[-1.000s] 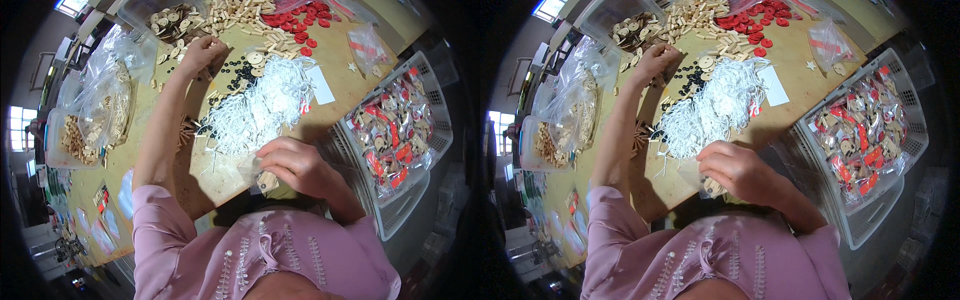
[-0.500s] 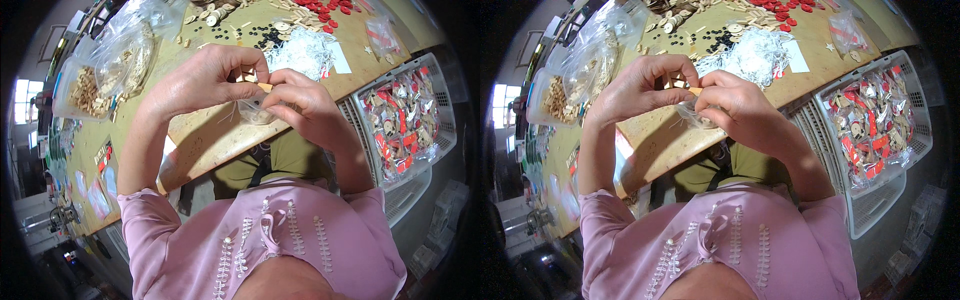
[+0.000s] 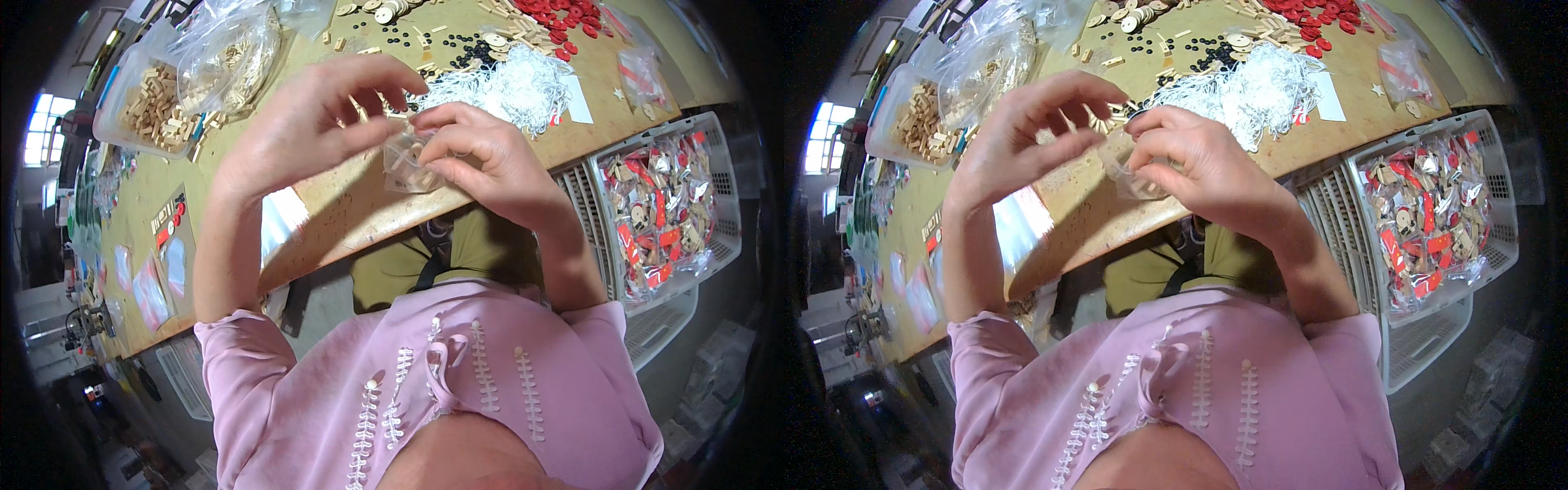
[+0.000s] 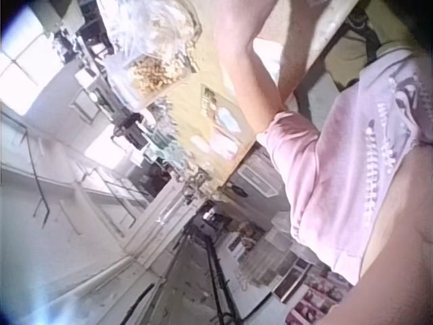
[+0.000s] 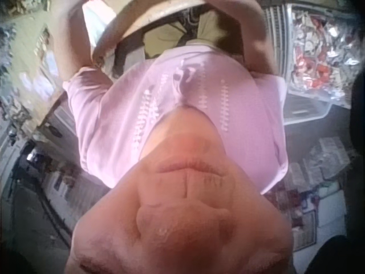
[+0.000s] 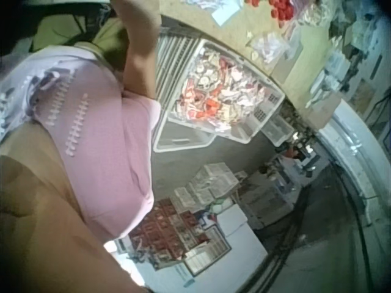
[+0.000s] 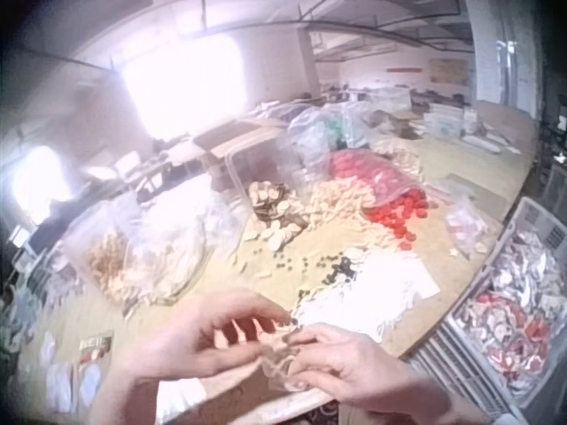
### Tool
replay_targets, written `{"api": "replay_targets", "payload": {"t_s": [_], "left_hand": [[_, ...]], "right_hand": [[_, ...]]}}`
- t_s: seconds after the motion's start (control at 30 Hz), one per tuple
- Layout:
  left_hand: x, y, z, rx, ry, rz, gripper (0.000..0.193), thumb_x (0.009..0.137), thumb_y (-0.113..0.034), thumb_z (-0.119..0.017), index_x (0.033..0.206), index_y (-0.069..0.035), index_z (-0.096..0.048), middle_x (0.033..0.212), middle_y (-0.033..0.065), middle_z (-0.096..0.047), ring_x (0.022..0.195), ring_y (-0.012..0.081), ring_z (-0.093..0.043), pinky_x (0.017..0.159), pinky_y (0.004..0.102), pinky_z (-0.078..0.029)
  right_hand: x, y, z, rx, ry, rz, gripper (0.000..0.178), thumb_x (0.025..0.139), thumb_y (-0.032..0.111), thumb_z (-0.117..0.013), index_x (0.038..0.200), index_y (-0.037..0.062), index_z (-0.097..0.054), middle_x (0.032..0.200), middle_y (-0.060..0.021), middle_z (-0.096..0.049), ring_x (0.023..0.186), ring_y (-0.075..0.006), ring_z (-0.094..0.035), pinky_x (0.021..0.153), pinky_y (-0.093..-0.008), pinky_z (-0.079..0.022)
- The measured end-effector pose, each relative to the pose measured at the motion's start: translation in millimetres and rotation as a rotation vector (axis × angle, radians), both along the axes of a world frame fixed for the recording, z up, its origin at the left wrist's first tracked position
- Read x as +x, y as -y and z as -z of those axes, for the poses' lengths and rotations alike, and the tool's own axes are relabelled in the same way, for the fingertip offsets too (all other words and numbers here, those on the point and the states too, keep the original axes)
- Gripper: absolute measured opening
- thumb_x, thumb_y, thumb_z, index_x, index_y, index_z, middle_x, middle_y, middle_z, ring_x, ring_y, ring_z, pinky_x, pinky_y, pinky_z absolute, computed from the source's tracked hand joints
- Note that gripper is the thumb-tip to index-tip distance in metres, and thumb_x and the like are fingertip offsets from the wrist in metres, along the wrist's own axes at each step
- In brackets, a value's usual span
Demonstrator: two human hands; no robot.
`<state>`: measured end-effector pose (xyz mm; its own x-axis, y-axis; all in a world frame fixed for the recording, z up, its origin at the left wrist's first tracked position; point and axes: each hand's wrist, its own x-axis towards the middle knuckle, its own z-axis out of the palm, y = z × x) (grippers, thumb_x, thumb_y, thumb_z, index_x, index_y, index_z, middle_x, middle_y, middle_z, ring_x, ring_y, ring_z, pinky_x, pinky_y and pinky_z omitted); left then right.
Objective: The person repeatedly picks small wooden pieces, black beads, and white strings from a table, places them into small clear plastic bags, and adds a red label before moving the bag to a basket. The process is repeated continuously throughout the clip.
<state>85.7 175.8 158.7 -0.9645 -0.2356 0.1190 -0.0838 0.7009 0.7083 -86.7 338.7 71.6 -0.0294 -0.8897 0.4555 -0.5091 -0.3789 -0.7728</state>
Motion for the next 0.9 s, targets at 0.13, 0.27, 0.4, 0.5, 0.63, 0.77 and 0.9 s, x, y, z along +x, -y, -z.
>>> {"api": "replay_targets", "payload": {"t_s": [0.13, 0.27, 0.4, 0.5, 0.63, 0.77, 0.9], "left_hand": [[11.4, 7.8, 21.6, -0.036, -0.155, -0.018, 0.018, 0.092, -0.016, -0.075, 0.109, -0.009, -0.074, 0.093, 0.0022, -0.066, 0.078, 0.0119, -0.06, 0.064, 0.0257, -0.047], [0.0, -6.2, 52.3, -0.163, -0.312, 0.021, 0.015, 0.09, -0.019, -0.075, 0.098, -0.007, -0.073, 0.098, 0.0098, -0.062, 0.093, 0.0248, -0.063, 0.078, 0.0359, -0.05], [-9.3, -13.6, 60.7, -0.049, -0.332, 0.056, 0.01, 0.088, -0.013, -0.075, 0.092, -0.005, -0.072, 0.106, 0.0114, -0.065, 0.095, 0.025, -0.065, 0.078, 0.0354, -0.052], [-28.8, -24.1, 57.6, 0.008, -0.383, 0.06, 0.007, 0.087, -0.01, -0.075, 0.089, -0.004, -0.071, 0.093, 0.0095, -0.067, 0.085, 0.0242, -0.067, 0.071, 0.0332, -0.053], [-55.6, -23.4, 65.9, -0.003, -0.39, 0.021, 0.006, 0.087, -0.007, -0.075, 0.089, -0.003, -0.072, 0.085, 0.0085, -0.066, 0.078, 0.0226, -0.065, 0.068, 0.0325, -0.052], [-64.2, -15.1, 86.8, -0.031, -0.474, -0.08, 0.005, 0.086, -0.004, -0.075, 0.089, -0.003, -0.072, 0.082, 0.0082, -0.065, 0.072, 0.0208, -0.063, 0.064, 0.0311, -0.05], [-51.4, -16.9, 90.0, -0.062, -0.46, -0.22, 0.006, 0.084, -0.002, -0.075, 0.089, -0.003, -0.073, 0.08, 0.0076, -0.065, 0.071, 0.0193, -0.063, 0.061, 0.0303, -0.05]], "right_hand": [[-5.0, 0.9, -11.2, 0.01, -0.002, 0.002, 0.008, 0.089, 0.002, -0.07, 0.097, 0.0013, -0.071, 0.115, -0.0124, -0.067, 0.107, -0.0249, -0.066, 0.094, -0.0339, -0.052], [-14.9, 3.0, -15.5, -0.021, -0.023, 0.025, 0.008, 0.089, 0.0, -0.069, 0.097, 0.0004, -0.069, 0.11, -0.0118, -0.068, 0.103, -0.0244, -0.066, 0.092, -0.0342, -0.052], [-28.2, 1.3, -15.6, -0.026, 0.005, 0.012, 0.007, 0.089, 0.001, -0.069, 0.095, 0.0023, -0.07, 0.105, -0.0092, -0.069, 0.102, -0.0225, -0.065, 0.091, -0.0338, -0.051], [-46.3, -6.9, -19.4, 0.05, 0.116, -0.042, 0.005, 0.09, 0.003, -0.071, 0.095, 0.0023, -0.072, 0.107, -0.007, -0.069, 0.106, -0.0209, -0.064, 0.094, -0.0337, -0.049], [-87.2, -7.6, -9.1, 0.132, 0.297, 0.129, 0.02, 0.093, 0.001, -0.068, 0.112, 0.0028, -0.07, 0.113, -0.0058, -0.069, 0.109, -0.015, -0.064, 0.094, -0.0297, -0.052], [-184.3, 7.6, 13.2, 0.234, 0.178, 0.692, 0.036, 0.093, 0.011, -0.071, 0.128, 0.0034, -0.064, 0.108, -0.0043, -0.068, 0.085, -0.01, -0.068, 0.069, -0.0262, -0.055], [-267.2, 19.0, 43.3, 0.339, -0.497, 0.875, 0.051, 0.088, 0.032, -0.077, 0.128, 0.0036, -0.064, 0.11, -0.0158, -0.071, 0.096, -0.0253, -0.072, 0.085, -0.0362, -0.056]]}}
